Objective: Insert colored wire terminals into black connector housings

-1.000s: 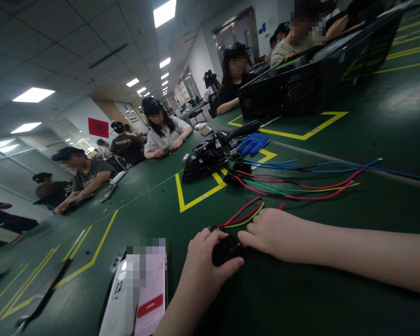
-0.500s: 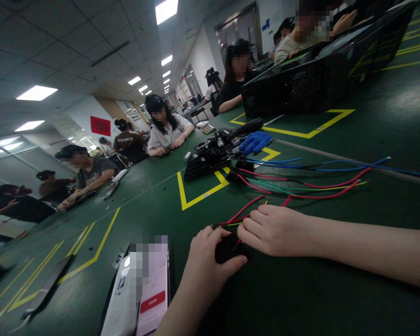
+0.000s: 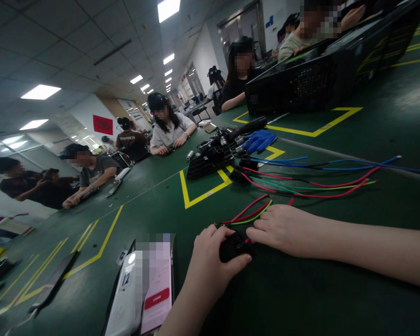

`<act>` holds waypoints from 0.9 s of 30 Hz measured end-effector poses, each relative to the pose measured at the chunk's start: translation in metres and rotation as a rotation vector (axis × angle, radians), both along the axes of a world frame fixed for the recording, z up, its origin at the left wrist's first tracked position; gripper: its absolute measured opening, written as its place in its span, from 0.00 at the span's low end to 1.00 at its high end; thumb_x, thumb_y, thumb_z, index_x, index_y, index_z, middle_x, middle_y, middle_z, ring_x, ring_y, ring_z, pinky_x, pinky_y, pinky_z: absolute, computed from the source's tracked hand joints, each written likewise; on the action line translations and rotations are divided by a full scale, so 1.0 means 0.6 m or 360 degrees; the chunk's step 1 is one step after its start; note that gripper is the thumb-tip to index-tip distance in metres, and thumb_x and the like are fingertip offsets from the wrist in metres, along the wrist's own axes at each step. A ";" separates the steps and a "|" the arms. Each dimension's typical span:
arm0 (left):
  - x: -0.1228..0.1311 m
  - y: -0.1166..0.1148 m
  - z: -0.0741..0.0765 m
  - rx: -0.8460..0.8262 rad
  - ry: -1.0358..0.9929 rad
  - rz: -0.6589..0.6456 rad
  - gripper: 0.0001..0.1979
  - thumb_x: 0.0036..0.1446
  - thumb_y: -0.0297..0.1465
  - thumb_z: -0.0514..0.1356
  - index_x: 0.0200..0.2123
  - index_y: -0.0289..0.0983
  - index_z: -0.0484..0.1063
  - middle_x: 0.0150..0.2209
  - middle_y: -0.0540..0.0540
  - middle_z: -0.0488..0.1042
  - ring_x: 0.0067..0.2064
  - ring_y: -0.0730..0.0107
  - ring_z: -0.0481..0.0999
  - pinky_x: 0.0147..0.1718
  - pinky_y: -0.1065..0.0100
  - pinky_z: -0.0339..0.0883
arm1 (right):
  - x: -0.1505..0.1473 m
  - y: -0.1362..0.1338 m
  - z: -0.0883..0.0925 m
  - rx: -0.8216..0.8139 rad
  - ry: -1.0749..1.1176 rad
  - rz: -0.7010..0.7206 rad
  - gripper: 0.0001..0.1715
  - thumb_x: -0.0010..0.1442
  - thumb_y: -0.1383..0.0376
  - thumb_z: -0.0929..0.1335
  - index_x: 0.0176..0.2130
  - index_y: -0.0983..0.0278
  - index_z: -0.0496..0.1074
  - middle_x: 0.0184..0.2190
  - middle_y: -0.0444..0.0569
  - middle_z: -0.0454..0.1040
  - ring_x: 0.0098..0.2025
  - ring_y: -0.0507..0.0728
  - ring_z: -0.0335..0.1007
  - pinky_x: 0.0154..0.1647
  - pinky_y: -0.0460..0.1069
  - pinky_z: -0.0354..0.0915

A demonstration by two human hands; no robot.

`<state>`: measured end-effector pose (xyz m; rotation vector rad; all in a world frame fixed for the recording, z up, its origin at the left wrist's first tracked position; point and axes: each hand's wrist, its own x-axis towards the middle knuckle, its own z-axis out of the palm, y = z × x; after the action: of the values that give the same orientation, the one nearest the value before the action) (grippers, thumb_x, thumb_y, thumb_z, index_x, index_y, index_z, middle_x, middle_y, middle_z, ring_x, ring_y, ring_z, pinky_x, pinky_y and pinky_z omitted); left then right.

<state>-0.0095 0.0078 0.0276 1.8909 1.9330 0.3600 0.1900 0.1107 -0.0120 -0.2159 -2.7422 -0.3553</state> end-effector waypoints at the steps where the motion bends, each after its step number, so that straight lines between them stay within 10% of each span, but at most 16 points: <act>1: 0.000 0.000 -0.001 0.0008 -0.0005 -0.0001 0.16 0.52 0.33 0.71 0.44 0.41 0.75 0.44 0.45 0.73 0.51 0.52 0.71 0.53 0.54 0.62 | 0.000 0.000 0.000 0.0022 0.0020 0.0002 0.08 0.60 0.76 0.66 0.36 0.62 0.68 0.24 0.42 0.75 0.22 0.53 0.66 0.26 0.51 0.51; 11: -0.002 0.003 -0.001 0.0034 0.0062 -0.0026 0.15 0.52 0.34 0.72 0.42 0.40 0.74 0.42 0.46 0.73 0.47 0.54 0.72 0.48 0.56 0.63 | -0.009 -0.002 0.010 0.0495 0.0374 0.0113 0.10 0.66 0.72 0.62 0.34 0.65 0.69 0.22 0.44 0.70 0.23 0.53 0.62 0.27 0.52 0.49; 27: 0.000 0.007 0.007 0.0003 0.0100 -0.0077 0.17 0.53 0.36 0.72 0.44 0.40 0.76 0.45 0.43 0.75 0.49 0.52 0.73 0.49 0.54 0.62 | -0.019 0.000 0.010 0.0056 0.0055 0.0182 0.05 0.63 0.72 0.67 0.40 0.64 0.71 0.30 0.45 0.75 0.27 0.55 0.68 0.28 0.52 0.54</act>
<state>-0.0098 0.0121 0.0318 1.9684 1.9236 0.2918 0.1784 0.1109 -0.0062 -0.0548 -2.6974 -0.3645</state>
